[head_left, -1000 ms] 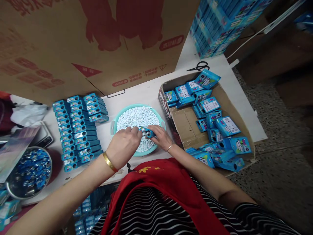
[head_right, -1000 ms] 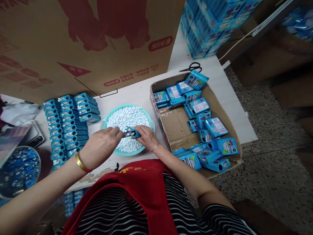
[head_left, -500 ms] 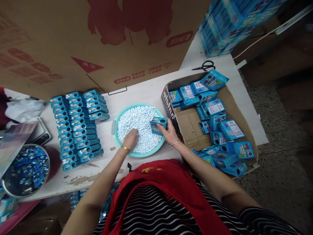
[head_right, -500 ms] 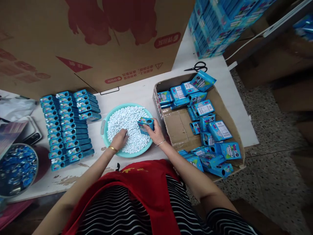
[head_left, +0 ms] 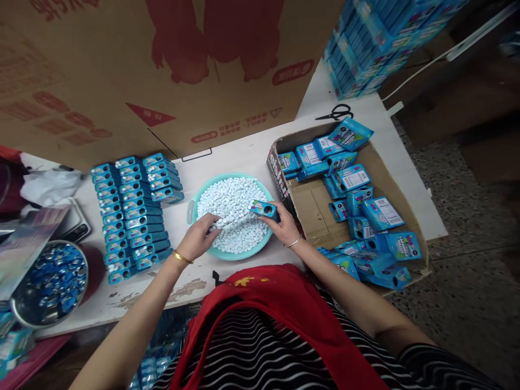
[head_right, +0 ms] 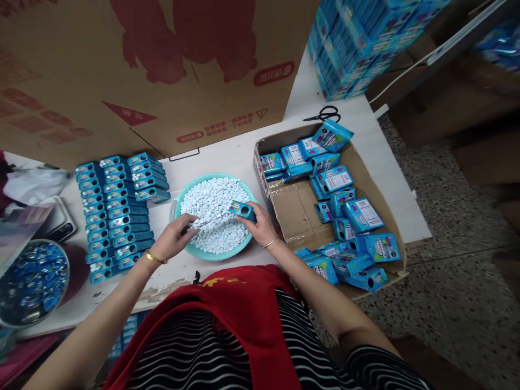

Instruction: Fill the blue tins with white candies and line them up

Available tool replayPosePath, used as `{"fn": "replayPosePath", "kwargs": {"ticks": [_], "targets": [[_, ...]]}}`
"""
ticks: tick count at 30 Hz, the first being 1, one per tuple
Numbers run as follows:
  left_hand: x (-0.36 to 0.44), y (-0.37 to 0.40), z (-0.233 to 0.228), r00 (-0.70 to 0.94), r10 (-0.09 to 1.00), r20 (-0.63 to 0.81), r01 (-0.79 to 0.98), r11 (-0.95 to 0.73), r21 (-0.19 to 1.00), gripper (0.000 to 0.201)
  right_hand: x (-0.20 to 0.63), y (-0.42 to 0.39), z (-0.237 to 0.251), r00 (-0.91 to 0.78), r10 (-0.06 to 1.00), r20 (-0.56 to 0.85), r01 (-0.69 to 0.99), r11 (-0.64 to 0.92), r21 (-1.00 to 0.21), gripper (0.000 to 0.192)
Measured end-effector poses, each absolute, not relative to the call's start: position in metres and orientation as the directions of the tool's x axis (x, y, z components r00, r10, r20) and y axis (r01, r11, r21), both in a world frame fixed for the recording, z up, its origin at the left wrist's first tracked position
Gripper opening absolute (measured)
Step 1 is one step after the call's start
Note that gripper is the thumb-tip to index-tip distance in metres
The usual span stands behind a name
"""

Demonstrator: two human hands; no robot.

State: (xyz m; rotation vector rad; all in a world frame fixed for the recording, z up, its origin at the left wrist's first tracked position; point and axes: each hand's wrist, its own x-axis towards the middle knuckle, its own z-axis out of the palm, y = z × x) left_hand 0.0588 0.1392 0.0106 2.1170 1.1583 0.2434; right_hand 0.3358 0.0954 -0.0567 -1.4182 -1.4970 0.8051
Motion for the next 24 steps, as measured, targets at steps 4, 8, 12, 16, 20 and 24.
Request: {"fn": "replayPosePath", "kwargs": {"ticks": [4,8,12,16,20,24], "targets": [[0.069,0.147,0.051,0.681,0.713,-0.165,0.656,-0.495,0.570,0.022,0.333,0.096,-0.059,-0.111,0.952,0.285,0.489,0.302,-0.818,0.039],[0.098,0.150,0.087,0.687,0.632,-0.359,0.726,-0.619,0.301,0.019,0.326,0.096,-0.059,-0.208,0.926,0.316,0.537,0.378,-0.754,0.040],[0.135,0.141,0.119,0.602,0.628,-0.493,0.725,-0.689,0.007,0.023,0.317,0.093,-0.060,-0.240,0.923,0.301,0.536,0.384,-0.752,0.040],[0.151,0.135,0.140,0.611,0.623,-0.489,0.690,-0.721,-0.057,0.028,0.311,0.091,-0.063,-0.234,0.923,0.306,0.495,0.384,-0.780,0.041],[0.126,0.145,0.140,0.667,0.622,-0.410,0.708,-0.700,0.090,0.017,0.310,0.091,-0.062,-0.195,0.924,0.329,0.450,0.383,-0.807,0.044],[0.102,0.160,0.101,0.738,0.644,-0.201,0.658,-0.624,0.421,0.039,0.303,0.094,-0.048,-0.183,0.928,0.324,0.393,0.371,-0.842,0.049]]}}
